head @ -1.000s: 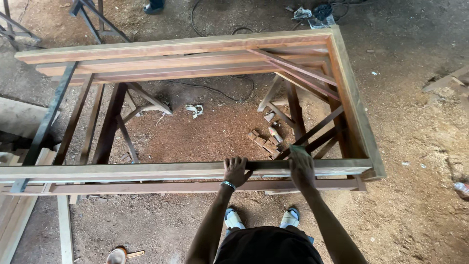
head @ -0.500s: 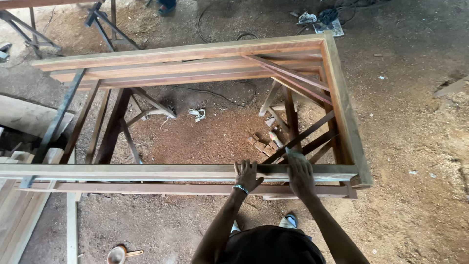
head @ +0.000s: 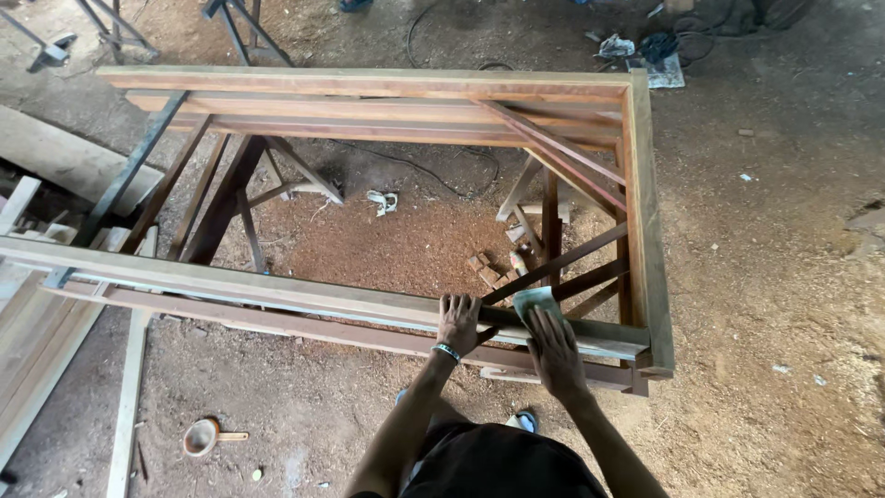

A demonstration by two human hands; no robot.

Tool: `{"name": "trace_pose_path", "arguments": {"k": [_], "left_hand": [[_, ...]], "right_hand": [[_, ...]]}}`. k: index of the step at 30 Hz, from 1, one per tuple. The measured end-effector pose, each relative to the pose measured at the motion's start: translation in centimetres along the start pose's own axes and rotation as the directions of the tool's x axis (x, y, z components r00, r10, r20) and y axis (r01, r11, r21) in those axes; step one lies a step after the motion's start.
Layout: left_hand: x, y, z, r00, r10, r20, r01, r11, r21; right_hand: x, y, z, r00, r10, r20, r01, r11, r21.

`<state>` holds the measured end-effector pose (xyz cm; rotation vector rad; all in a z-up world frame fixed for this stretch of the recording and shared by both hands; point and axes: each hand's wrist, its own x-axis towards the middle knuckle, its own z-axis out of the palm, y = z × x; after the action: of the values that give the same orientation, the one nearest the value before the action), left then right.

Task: The person sands the wooden frame of a door or furniture piece using a piece of sandpaper, rubbing it across the flat surfaces and edges.

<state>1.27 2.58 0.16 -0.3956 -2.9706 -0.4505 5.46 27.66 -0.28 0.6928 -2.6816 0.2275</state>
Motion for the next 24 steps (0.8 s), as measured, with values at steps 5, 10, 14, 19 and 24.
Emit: {"name": "trace_pose_path", "arguments": {"k": [5,10,14,19,24], "left_hand": [[0.5,1.3,-0.9,0.997,-0.075,-0.009,0.075,0.997,-0.028],[0.3,0.7,-0.4,0.999,-0.052,0.006,0.052,0.999,0.015],[0.1,0.7,-0.6,0.996,-0.079,0.042,0.079,0.997,-0.006],[0.4,1.2,-1.1,0.996,-0.085,0.038,0.085,0.996,0.026],[0.1,1.6,-1.5,0.994,-0.104,0.016,0.104,0.995,-0.002]], "right_hand": [[3.6,0.8,0.8,0.939,0.181,0.294,-0.183,0.983,-0.020],[3.8,-0.9,0.7,0.988,0.127,0.088,-0.136,0.985,0.102],[0.3,-0.9,-2.5,1.000,-0.026,0.007,0.025,0.988,0.152],[-0.4,0.1,-3.1,0.999,0.051,0.001,-0.050,0.975,0.215],[4.2,-1.0,0.3,0.977,0.152,0.150,-0.182,0.962,0.206]]}}
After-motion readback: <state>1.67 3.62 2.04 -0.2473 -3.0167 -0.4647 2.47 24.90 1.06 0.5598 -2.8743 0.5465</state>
